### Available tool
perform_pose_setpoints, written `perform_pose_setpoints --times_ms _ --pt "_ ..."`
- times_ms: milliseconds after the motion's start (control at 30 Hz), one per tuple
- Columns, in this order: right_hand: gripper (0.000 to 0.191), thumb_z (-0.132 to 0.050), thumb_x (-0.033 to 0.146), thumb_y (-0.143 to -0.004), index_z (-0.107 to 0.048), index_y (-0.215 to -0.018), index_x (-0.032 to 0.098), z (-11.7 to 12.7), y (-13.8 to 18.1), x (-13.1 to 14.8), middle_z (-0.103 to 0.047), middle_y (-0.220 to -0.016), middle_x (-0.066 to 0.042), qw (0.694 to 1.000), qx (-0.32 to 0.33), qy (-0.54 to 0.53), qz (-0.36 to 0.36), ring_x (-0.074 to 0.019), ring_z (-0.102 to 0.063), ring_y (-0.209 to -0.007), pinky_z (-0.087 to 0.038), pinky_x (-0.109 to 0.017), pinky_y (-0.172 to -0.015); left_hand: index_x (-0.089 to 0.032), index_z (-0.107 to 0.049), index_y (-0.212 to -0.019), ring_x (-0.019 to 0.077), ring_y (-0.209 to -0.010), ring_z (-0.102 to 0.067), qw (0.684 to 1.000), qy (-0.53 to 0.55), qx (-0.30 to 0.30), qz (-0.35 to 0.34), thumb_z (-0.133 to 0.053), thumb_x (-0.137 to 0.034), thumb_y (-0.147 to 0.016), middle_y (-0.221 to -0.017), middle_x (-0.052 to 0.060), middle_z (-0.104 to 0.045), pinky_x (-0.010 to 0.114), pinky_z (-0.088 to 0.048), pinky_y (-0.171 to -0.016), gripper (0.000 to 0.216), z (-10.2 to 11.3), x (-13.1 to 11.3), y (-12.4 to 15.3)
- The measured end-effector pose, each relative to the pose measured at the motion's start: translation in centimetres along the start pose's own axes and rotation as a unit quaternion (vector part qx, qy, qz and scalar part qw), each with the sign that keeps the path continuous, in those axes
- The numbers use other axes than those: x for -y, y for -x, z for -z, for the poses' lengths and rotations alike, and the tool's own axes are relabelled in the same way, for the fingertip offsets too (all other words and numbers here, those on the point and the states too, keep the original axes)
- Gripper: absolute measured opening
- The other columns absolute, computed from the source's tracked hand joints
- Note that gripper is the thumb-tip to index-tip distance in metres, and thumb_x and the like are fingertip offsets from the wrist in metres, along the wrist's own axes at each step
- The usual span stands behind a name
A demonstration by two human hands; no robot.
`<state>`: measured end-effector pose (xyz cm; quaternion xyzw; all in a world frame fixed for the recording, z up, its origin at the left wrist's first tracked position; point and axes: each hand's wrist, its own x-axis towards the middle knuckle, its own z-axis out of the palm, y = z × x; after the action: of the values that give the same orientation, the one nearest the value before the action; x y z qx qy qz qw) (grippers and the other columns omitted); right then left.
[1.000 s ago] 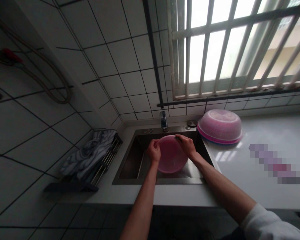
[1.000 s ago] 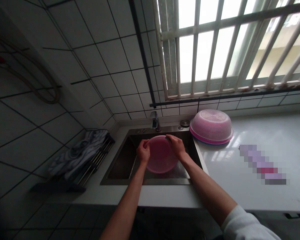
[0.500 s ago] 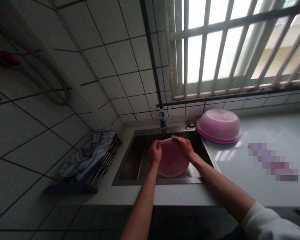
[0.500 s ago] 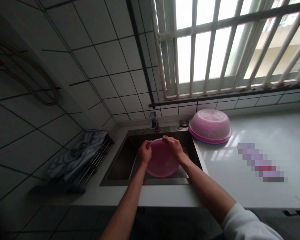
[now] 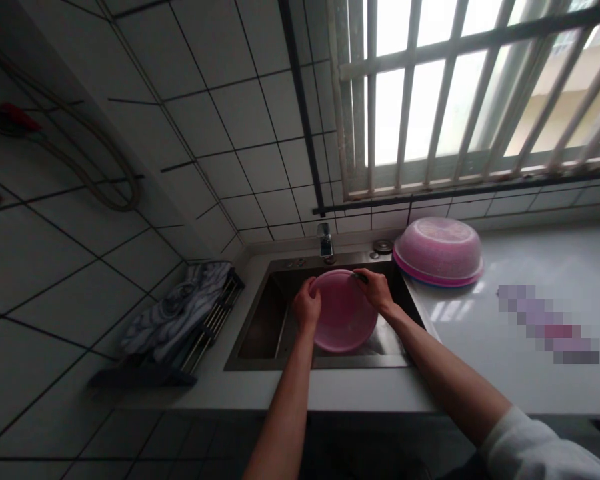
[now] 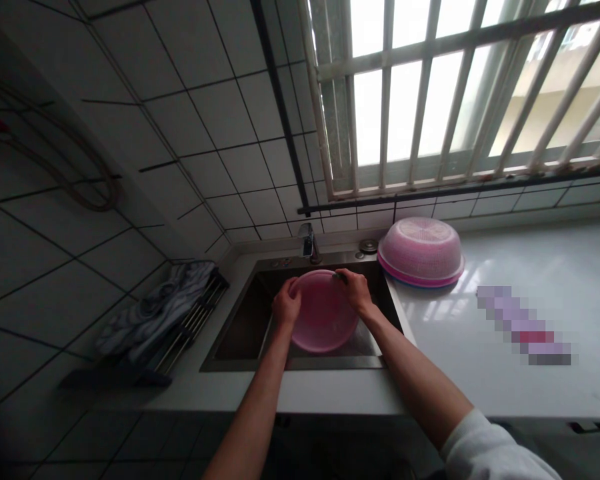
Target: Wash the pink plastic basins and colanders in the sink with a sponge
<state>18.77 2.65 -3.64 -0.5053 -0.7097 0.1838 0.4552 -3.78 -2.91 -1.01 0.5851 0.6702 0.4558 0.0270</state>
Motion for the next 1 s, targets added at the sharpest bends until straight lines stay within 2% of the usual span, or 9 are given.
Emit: perform_pose_setpoints --times_ms 167,300,433,533,700,833,900,1000 --pt "0.026 -0.067 0.025 -0.089 -0.076 -0.113 0.030 -0.5 0.1 0.6 -0.079 -0.104 -0.002 0.998 0.058 -0.022 0.027 -0.0223 -0.076 -0.092 -0.057 -0.030 -0.086 -0.028 -0.072 -0.113 0.0214 -0.098 -0.073 0.997 0.030 0.051 -0.052 -0.063 -0.013 -0.086 -0.110 0.004 -0.077 0.033 -0.056 -0.088 0.032 -0.4 -0.5 -0.2" --pt "0.028 -0.065 0.019 -0.090 -0.075 -0.114 0.029 -0.8 0.3 1.5 -0.079 -0.106 -0.002 0.999 0.044 0.002 0.029 -0.0227 -0.075 -0.096 -0.057 -0.031 -0.089 -0.027 -0.073 -0.107 0.0186 -0.101 -0.072 0.990 0.067 0.075 -0.093 -0.059 -0.015 -0.092 -0.110 0.003 -0.077 0.031 -0.054 -0.093 0.024 -1.0 -0.7 0.1" --pt "0.035 -0.061 0.012 -0.090 -0.075 -0.116 0.029 -1.2 0.9 2.9 -0.077 -0.112 -0.002 0.993 0.091 0.016 0.077 -0.0213 -0.075 -0.100 -0.056 -0.029 -0.091 -0.026 -0.072 -0.103 0.0178 -0.096 -0.071 0.980 0.070 0.132 -0.135 -0.059 -0.020 -0.094 -0.101 0.003 -0.076 0.029 -0.053 -0.088 0.017 -1.7 -0.9 0.3" --pt "0.035 -0.062 0.010 -0.089 -0.076 -0.115 0.030 -1.5 1.3 3.6 -0.078 -0.109 -0.002 0.991 0.109 0.019 0.077 -0.0210 -0.075 -0.097 -0.056 -0.028 -0.090 -0.025 -0.072 -0.101 0.0168 -0.090 -0.070 0.976 0.069 0.156 -0.138 -0.060 -0.017 -0.093 -0.097 0.002 -0.074 0.027 -0.052 -0.083 0.016 -1.9 -1.1 0.5" --pt "0.031 -0.065 0.015 -0.089 -0.076 -0.114 0.029 -1.0 1.2 3.3 -0.078 -0.109 -0.001 0.991 0.103 -0.013 0.081 -0.0208 -0.075 -0.098 -0.056 -0.028 -0.091 -0.025 -0.072 -0.094 0.0167 -0.087 -0.070 0.982 0.054 0.139 -0.120 -0.061 -0.017 -0.091 -0.092 0.002 -0.073 0.026 -0.051 -0.080 0.014 -1.7 -1.1 0.5" --pt "0.027 -0.066 0.020 -0.089 -0.076 -0.113 0.028 -0.5 0.6 1.8 -0.079 -0.107 -0.002 0.998 0.049 -0.007 0.031 -0.0233 -0.076 -0.095 -0.058 -0.033 -0.089 -0.023 -0.070 -0.097 0.0175 -0.090 -0.070 0.994 0.083 0.046 -0.059 -0.061 -0.012 -0.089 -0.096 0.004 -0.074 0.028 -0.052 -0.083 0.016 -1.3 -0.2 0.4" --pt "0.027 -0.066 0.021 -0.089 -0.076 -0.114 0.028 -0.6 0.6 1.5 -0.079 -0.105 -0.003 0.999 0.033 0.008 0.011 -0.0241 -0.076 -0.095 -0.058 -0.034 -0.088 -0.022 -0.070 -0.098 0.0178 -0.090 -0.071 0.995 0.092 0.019 -0.032 -0.061 -0.009 -0.086 -0.097 0.004 -0.075 0.029 -0.053 -0.084 0.020 -1.4 0.1 0.4" --pt "0.031 -0.063 0.017 -0.090 -0.075 -0.117 0.029 -1.4 1.0 2.0 -0.078 -0.110 -0.002 0.997 0.058 0.027 0.047 -0.0230 -0.075 -0.097 -0.057 -0.032 -0.091 -0.023 -0.070 -0.095 0.0174 -0.089 -0.070 0.993 0.084 0.061 -0.057 -0.060 -0.008 -0.086 -0.095 0.003 -0.074 0.029 -0.053 -0.083 0.020 -1.8 -0.2 0.6"
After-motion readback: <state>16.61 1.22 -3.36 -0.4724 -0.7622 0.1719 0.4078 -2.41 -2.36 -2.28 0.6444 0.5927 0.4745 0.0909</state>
